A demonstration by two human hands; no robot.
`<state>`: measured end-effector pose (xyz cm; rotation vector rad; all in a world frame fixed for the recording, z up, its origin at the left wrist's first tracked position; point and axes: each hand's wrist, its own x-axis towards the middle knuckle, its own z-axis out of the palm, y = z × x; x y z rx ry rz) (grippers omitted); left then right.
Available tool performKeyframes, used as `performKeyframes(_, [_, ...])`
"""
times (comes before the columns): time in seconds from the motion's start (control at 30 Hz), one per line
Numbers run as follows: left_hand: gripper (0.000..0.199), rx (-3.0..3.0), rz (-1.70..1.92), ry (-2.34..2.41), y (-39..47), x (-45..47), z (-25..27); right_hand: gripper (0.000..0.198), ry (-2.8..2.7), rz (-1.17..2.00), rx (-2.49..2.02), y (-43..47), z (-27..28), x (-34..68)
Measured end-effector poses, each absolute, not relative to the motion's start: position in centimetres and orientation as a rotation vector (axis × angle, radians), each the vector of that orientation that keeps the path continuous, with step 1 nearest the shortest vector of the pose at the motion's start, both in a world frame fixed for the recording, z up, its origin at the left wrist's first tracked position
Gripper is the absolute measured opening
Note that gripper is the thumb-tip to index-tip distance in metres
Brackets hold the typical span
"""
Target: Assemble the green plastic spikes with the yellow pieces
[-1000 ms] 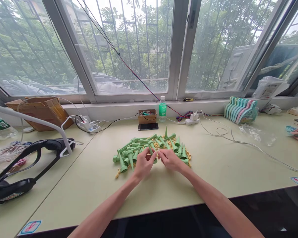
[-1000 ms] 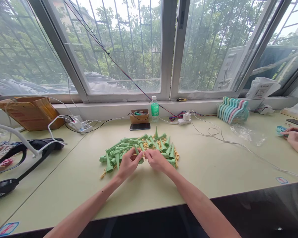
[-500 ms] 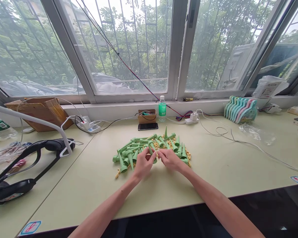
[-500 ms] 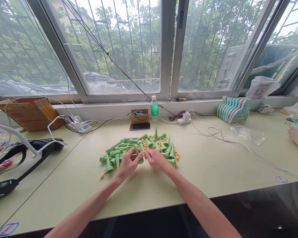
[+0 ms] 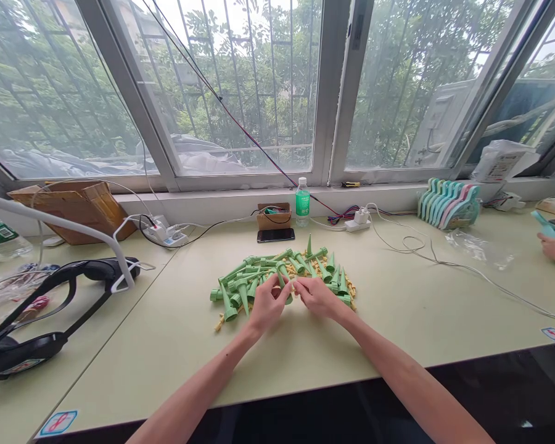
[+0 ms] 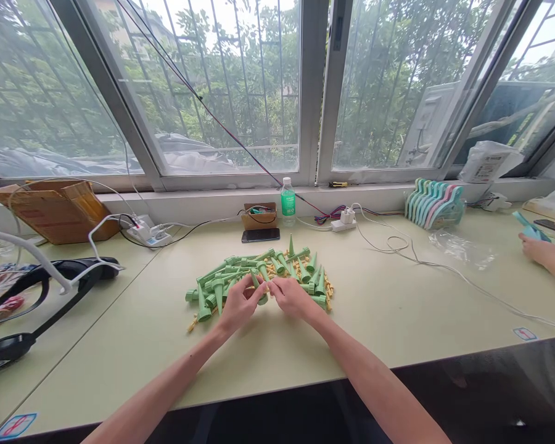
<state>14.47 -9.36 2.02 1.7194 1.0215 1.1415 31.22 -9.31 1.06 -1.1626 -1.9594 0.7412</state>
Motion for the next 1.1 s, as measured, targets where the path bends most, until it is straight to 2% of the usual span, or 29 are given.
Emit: performKeyframes(1.1, [0.022, 1.771, 1.129, 1.033, -9.29, 14.40, 1.98, 0.038, -1.986, 0.728, -1.161, -9.24, 0.87, 31.34])
